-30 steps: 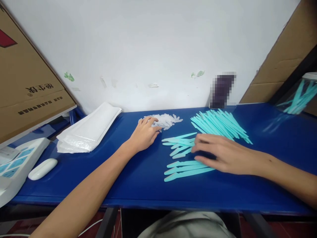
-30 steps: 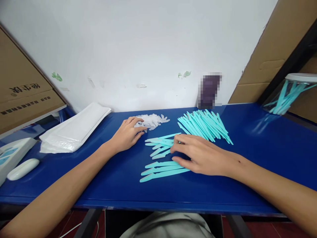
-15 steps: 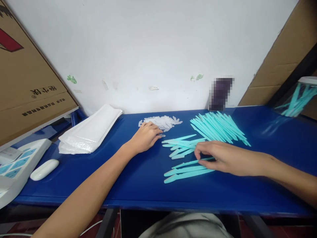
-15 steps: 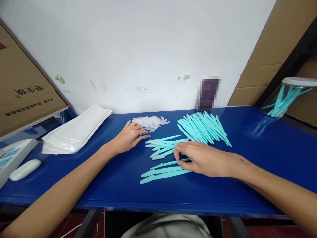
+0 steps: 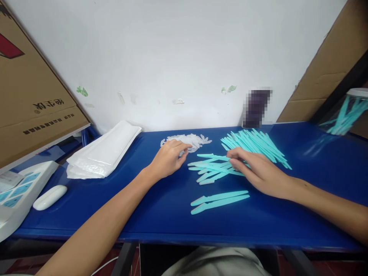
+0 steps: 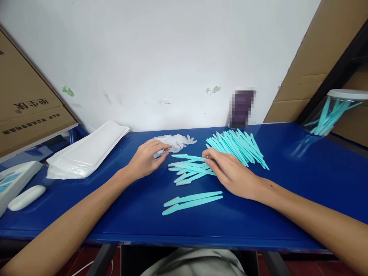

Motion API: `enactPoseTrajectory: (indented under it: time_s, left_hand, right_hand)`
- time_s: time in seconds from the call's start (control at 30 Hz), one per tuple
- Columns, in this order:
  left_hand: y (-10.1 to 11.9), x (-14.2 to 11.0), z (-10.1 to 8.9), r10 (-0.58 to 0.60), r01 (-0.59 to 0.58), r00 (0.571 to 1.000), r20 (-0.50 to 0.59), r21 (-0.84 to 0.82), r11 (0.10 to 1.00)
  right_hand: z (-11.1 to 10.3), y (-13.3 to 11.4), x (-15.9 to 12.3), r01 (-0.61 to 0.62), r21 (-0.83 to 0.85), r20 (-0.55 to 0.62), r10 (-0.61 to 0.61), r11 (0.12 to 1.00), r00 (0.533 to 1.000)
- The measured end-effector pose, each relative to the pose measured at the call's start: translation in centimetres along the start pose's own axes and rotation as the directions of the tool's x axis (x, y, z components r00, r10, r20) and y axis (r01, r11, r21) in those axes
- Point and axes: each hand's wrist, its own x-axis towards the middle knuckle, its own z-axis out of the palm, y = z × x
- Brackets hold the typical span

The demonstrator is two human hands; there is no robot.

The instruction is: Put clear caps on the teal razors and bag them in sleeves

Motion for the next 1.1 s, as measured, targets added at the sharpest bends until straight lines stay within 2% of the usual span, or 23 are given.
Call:
enactPoseTrajectory:
  time_s: [0.1, 0.2, 0.53, 0.67, 0.73, 0.83, 0.97, 1.03, 1.1]
  left_hand:
    - [0.5, 0.2, 0.0, 0.069, -0.075, 0.982, -0.178, -0.028, 0.997]
    - [1.0, 0.4, -0.1, 0.125, -0.133, 0.957, -0.262, -0.014, 0.991]
    - [2.0, 0.5, -0.5, 0.289, -0.276, 0.916, -0.276, 0.088, 0.957]
    - [3.6, 0.6, 0.4, 0.382, -0.361, 0.881, -0.280, 0.124, 0.924]
    - [4.1, 0.8, 0.7, 0.407, -0.383, 0.881, -0.240, 0.144, 0.913]
    - [3.8, 1.0, 0.3, 0.364, -0.348, 0.920, -0.144, 0.124, 0.929]
    - [1.4, 0.6, -1.0, 0.178, -0.174, 0.984, -0.029, 0.114, 0.978]
    - [0.0, 0.2, -1.3, 0.063, -0.075, 0.995, 0.074, 0.174, 0.982]
    - [-1.1, -0.3, -1.2, -0.025, -0.018, 0.983, 0.179, 0.234, 0.972]
  right_hand:
    - [0.2, 0.2, 0.2, -0.054, 0.026, 0.027, 0.054, 0.998, 0.998]
    - [0.3, 0.2, 0.2, -0.128, 0.096, 0.068, 0.122, 0.987, 0.990]
    - [0.3, 0.2, 0.4, -0.260, 0.294, 0.136, 0.229, 0.920, 0.964]
    - [0.7, -0.5, 0.5, -0.227, 0.294, 0.145, 0.191, 0.928, 0.971]
    - [0.8, -0.7, 0.4, -0.193, 0.245, 0.140, 0.162, 0.950, 0.977]
    - [0.8, -0.7, 0.2, -0.129, 0.132, 0.086, 0.118, 0.983, 0.989]
    - [0.6, 0.0, 0.3, -0.025, 0.017, 0.029, 0.025, 1.000, 0.999]
    - [0.7, 0.3, 0.3, 0.004, -0.006, 0.038, -0.004, 1.000, 0.999]
    - [1.0, 0.7, 0.3, 0.019, -0.021, 0.072, -0.018, 1.000, 0.997]
